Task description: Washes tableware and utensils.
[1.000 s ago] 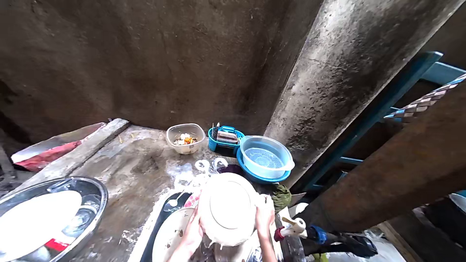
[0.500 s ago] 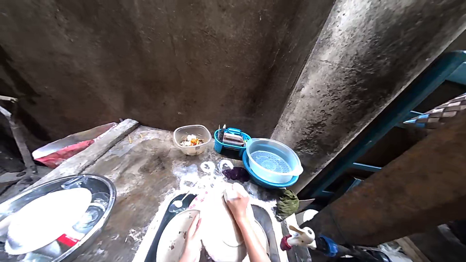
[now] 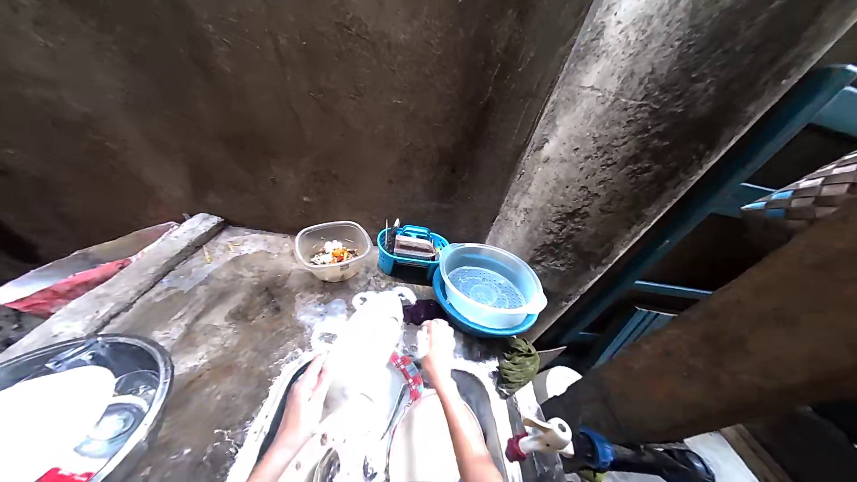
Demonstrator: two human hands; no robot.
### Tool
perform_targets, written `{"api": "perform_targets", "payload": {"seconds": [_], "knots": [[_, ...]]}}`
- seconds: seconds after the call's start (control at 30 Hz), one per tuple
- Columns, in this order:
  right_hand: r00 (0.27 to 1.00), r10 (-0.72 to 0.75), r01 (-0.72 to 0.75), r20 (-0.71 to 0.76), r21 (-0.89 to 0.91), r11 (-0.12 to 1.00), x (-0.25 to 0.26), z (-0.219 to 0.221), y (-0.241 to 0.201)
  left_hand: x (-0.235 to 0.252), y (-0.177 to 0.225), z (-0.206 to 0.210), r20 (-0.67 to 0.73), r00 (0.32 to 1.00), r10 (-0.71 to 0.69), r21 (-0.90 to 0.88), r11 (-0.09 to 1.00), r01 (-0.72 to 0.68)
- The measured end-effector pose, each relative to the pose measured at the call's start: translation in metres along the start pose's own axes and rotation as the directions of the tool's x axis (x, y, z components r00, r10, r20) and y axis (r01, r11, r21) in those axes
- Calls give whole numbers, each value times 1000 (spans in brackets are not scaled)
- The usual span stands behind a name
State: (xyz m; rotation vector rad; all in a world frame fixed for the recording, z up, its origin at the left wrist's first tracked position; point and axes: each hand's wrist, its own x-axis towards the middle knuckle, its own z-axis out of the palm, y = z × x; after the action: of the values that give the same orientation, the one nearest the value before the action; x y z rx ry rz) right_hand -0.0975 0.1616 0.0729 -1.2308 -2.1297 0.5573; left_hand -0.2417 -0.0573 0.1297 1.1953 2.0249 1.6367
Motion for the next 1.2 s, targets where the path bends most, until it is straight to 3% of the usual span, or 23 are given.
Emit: {"api": "perform_targets", "payload": {"seconds": [0.1,0.2,0.27,0.33,0.37,0.43,0.5,0.57,0.67,0.7,0.83,0.93,1.0,1.07,1.17,1.2], "knots": [[971,193,-149,143,-270,951,4,12,56,27,-18,-5,55,979,197,293,934,-204],[891,370,-234,263,-431,871,10,16,71,46,-52,5,181,925,335,452,807,-380],[877,390,-300,282,-312,902,16,9,70,53,-83,14,257,868,425,476,726,-496],[931,352,-349,99,-48,936,9,8,72,57,-106,22,359,824,437,477,673,-565],[943,326,-321,-60,84,943,2,12,73,59,-113,27,409,819,403,484,664,-569],[889,319,-225,-329,293,929,-15,18,70,57,-112,39,481,856,187,544,702,-459],[811,404,-191,-424,460,867,-41,11,60,47,-99,58,491,871,-1,580,747,-326],[747,573,-287,-338,613,736,-74,-9,47,25,-73,86,536,834,-134,576,779,-246],[627,769,-402,-120,796,452,-132,-31,38,-7,-53,131,688,641,-340,596,769,-231],[605,793,-409,-70,828,384,-150,-37,37,-14,-50,141,692,614,-379,601,774,-200],[547,836,-435,44,868,239,-193,-49,46,-21,-51,146,643,635,-428,579,815,-36],[578,812,-482,82,837,259,-216,-42,42,-36,-37,143,678,649,-347,346,929,135],[661,749,-481,48,792,375,-224,-33,31,-56,-19,147,700,658,-277,143,957,252],[775,631,-444,32,739,507,-230,-25,3,-68,-7,147,679,703,-212,36,966,257],[925,373,-312,70,701,642,-234,-9,-30,-64,5,134,502,820,-275,-4,947,321],[964,262,-236,47,607,759,-231,-3,-22,-60,8,125,397,863,-312,-64,929,366]]}}
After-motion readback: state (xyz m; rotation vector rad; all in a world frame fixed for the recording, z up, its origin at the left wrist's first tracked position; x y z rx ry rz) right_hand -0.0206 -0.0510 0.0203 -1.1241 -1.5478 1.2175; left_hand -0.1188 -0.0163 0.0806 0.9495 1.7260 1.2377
